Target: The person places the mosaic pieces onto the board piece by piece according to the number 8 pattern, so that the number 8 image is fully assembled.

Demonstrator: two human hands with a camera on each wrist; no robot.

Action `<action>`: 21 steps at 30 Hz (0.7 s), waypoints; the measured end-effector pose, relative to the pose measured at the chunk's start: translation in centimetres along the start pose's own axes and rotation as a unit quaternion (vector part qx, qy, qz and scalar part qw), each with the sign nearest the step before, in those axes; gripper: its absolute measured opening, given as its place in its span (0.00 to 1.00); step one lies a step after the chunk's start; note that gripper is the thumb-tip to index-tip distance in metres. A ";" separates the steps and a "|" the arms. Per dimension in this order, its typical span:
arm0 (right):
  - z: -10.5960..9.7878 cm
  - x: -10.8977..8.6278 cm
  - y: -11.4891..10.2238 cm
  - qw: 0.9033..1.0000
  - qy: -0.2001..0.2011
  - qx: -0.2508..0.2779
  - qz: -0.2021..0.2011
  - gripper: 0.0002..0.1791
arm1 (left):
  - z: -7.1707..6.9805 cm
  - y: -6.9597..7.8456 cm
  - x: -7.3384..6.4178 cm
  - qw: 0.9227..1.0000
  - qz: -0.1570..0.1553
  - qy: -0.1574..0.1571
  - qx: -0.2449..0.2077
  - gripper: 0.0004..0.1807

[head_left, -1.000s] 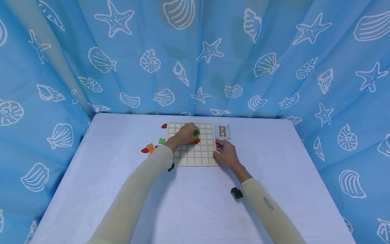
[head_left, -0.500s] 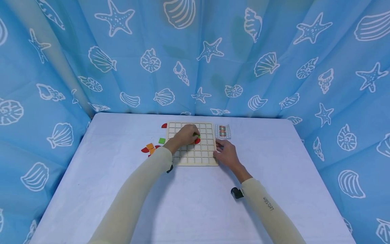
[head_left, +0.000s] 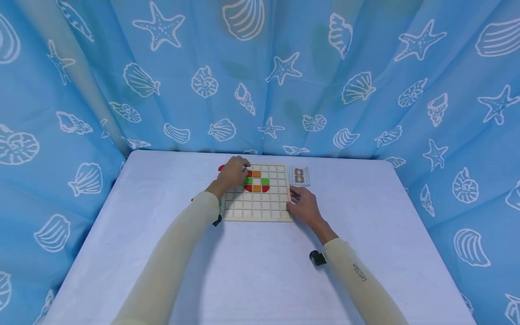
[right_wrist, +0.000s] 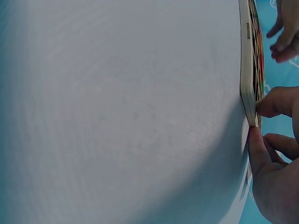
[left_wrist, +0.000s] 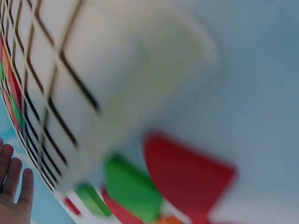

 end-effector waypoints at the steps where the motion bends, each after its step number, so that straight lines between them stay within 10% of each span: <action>1: 0.0 0.0 0.0 1.000 0.001 -0.001 0.001 0.34 | -0.4 -0.6 -0.1 1.000 -0.012 0.003 0.005 0.14; 10: 0.1 0.0 0.0 1.000 0.000 0.001 0.007 0.34 | -3.4 -4.7 -1.5 0.993 -0.110 0.020 0.043 0.17; 21: 0.1 0.0 0.1 1.000 0.003 0.009 -0.004 0.34 | -2.9 -6.5 -1.6 0.994 -0.112 0.007 0.017 0.18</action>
Point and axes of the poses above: each hand's wrist, its own x-axis towards the middle knuckle, its own z-axis out of the palm, y = z × x, the point moved 6 cm from there along x, towards the middle knuckle, and after that the axes turned 2 degrees about -x, right-handed, at the moved point
